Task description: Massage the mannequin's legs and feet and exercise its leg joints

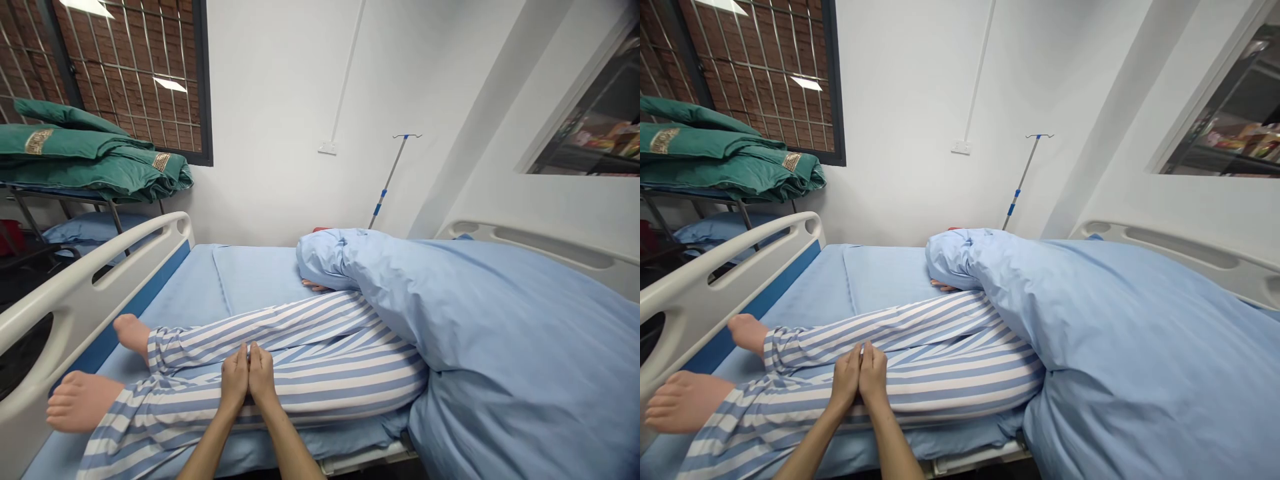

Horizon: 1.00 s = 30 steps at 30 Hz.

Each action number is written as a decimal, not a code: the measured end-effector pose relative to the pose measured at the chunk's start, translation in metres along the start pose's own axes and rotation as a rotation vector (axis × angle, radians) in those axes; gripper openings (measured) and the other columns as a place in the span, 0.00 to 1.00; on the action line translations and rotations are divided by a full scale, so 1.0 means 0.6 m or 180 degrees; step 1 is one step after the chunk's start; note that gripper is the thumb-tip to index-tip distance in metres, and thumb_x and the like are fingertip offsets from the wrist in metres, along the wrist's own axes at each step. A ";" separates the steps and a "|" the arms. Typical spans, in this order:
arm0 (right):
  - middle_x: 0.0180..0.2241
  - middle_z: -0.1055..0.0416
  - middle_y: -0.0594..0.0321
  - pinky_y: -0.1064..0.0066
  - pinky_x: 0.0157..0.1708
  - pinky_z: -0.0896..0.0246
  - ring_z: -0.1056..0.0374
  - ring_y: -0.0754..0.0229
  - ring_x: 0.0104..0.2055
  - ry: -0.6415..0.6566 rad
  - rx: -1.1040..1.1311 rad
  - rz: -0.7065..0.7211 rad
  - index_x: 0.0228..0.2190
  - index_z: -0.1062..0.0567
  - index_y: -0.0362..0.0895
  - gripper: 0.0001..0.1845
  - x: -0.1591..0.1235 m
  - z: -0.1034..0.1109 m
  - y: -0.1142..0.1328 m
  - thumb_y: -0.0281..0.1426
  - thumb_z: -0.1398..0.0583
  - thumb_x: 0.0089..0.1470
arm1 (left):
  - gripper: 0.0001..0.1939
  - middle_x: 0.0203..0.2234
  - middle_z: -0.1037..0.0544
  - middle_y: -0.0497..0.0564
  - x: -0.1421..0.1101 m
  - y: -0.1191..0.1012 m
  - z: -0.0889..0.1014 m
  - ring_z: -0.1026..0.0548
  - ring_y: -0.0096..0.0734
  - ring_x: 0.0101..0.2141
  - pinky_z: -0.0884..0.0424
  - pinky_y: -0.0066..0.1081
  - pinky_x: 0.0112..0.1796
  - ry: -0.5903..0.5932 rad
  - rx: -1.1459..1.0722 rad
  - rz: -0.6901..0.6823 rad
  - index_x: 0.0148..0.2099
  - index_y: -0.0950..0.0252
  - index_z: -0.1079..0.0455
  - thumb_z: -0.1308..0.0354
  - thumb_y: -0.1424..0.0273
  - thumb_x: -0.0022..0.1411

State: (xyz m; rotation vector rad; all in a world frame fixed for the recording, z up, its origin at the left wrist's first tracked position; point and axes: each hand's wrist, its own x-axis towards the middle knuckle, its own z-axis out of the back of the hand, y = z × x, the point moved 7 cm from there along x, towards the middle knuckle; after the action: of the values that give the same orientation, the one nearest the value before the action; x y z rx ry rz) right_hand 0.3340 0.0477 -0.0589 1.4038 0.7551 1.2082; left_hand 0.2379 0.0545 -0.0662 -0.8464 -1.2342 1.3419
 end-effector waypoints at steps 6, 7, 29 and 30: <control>0.15 0.43 0.67 0.74 0.20 0.55 0.48 0.66 0.19 0.0282 -0.0229 0.0096 0.14 0.40 0.43 0.21 0.012 -0.002 0.034 0.37 0.53 0.54 | 0.23 0.16 0.28 0.51 0.003 -0.002 -0.004 0.33 0.32 0.23 0.38 0.29 0.28 0.0169 -0.0057 -0.0075 0.20 0.65 0.34 0.57 0.57 0.57; 0.15 0.42 0.67 0.74 0.20 0.55 0.47 0.66 0.19 0.0355 -0.0275 0.0177 0.14 0.39 0.43 0.21 0.012 -0.002 0.039 0.36 0.53 0.55 | 0.23 0.18 0.27 0.51 0.003 -0.002 -0.005 0.32 0.33 0.24 0.38 0.29 0.29 0.0196 -0.0077 -0.0089 0.21 0.65 0.33 0.57 0.57 0.57; 0.15 0.47 0.69 0.75 0.21 0.53 0.50 0.67 0.20 -0.0045 0.0200 0.0036 0.14 0.44 0.44 0.24 0.006 0.038 -0.005 0.40 0.56 0.57 | 0.24 0.09 0.46 0.42 0.005 -0.035 -0.045 0.46 0.23 0.15 0.46 0.26 0.20 0.0354 -0.0395 0.0305 0.14 0.61 0.52 0.56 0.53 0.55; 0.15 0.47 0.69 0.75 0.21 0.53 0.50 0.67 0.20 -0.0054 0.0171 0.0019 0.14 0.44 0.44 0.23 0.005 0.038 -0.006 0.40 0.55 0.57 | 0.24 0.09 0.44 0.43 0.002 -0.032 -0.041 0.44 0.24 0.16 0.45 0.27 0.21 0.0285 -0.0257 0.0247 0.14 0.62 0.50 0.56 0.53 0.55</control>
State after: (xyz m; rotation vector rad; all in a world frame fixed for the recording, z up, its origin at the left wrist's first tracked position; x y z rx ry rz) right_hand 0.3568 0.0445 -0.0593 1.4596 0.7771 1.1870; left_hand 0.2659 0.0587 -0.0529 -1.0098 -1.2025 1.3084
